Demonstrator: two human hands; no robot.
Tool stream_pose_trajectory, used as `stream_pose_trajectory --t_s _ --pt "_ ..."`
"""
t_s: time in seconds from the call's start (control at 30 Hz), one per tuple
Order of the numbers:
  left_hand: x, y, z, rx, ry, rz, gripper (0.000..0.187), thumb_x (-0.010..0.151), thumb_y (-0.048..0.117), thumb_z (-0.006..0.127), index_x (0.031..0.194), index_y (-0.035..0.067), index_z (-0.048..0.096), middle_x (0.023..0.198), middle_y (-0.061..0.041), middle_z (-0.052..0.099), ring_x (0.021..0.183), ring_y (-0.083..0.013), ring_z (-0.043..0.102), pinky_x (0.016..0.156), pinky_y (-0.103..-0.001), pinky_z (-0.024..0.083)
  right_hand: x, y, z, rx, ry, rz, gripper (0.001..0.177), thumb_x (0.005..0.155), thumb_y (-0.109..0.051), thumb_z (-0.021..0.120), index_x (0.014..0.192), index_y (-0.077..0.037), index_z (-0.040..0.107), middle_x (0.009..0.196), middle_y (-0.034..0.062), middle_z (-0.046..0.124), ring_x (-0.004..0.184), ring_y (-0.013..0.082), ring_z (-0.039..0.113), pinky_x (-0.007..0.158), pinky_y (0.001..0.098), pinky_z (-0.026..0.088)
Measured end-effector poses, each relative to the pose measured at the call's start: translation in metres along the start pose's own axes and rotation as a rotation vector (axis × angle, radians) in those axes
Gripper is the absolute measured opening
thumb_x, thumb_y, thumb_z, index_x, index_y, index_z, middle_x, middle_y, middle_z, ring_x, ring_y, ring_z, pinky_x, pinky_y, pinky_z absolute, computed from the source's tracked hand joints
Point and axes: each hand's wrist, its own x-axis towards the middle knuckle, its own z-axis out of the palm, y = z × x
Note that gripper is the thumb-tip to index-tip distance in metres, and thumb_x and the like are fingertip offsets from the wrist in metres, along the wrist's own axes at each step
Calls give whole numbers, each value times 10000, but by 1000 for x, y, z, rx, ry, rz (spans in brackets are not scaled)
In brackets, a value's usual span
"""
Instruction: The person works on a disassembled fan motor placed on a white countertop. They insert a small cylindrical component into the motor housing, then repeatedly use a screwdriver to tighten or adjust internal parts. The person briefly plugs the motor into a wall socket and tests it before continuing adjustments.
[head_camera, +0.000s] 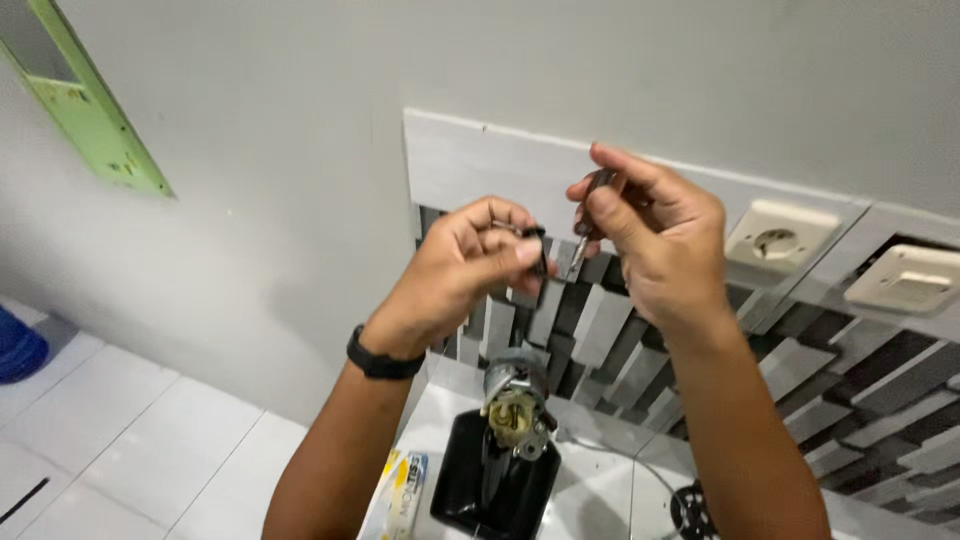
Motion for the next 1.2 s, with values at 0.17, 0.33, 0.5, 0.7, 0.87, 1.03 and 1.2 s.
stream_pose_trajectory --t_s 0.17,0.33,0.5,0.7,0.87,1.03,1.2 --pt "-24 -8 6 664 -17 147 331 928 145 772 1195 35 611 925 -89 777 855 -129 746 771 -292 606 -17 3 5 -160 -13 51 337 967 -56 708 1295 1 656 1127 163 749 966 196 746 767 301 648" --pt "-59 -41 0 993 -6 189 293 869 151 804 1126 41 715 1051 -114 787 934 -200 790 787 -308 643 -62 31 12 -169 -91 15 363 928 -20 760 1279 -16 670 1196 150 732 1104 210 726 957 327 643" --pt "-90 -83 -13 917 62 114 306 881 145 802 1152 25 723 1064 -133 785 937 -238 798 800 -313 638 -101 61 14 -191 -140 105 334 919 1 779 1241 -19 691 1198 136 729 1077 198 725 928 318 645" --pt "-102 -108 -19 909 121 -17 300 869 161 800 1123 23 722 1012 -138 787 863 -259 797 731 -319 626 -119 76 16 -233 -184 154 303 903 20 786 1192 -13 701 1194 144 724 1096 209 735 937 318 656" --pt "-105 -112 -26 926 103 102 287 890 154 799 1115 -3 716 1063 -163 770 929 -291 785 765 -326 627 -124 83 17 -248 -220 160 320 901 5 788 1205 -15 690 1198 148 725 1111 215 738 944 314 658" --pt "-105 -112 -31 961 65 143 271 901 147 796 1117 2 721 1064 -167 766 935 -308 773 785 -338 616 -123 86 19 -201 -200 160 299 927 -8 780 1209 -20 683 1217 157 711 1121 217 730 948 312 660" --pt "-103 -111 -30 983 49 97 253 886 142 805 1089 14 725 976 -152 770 851 -308 762 724 -348 597 -119 86 20 -282 -245 149 308 906 -9 800 1194 -16 694 1184 156 732 1088 208 743 897 294 647"
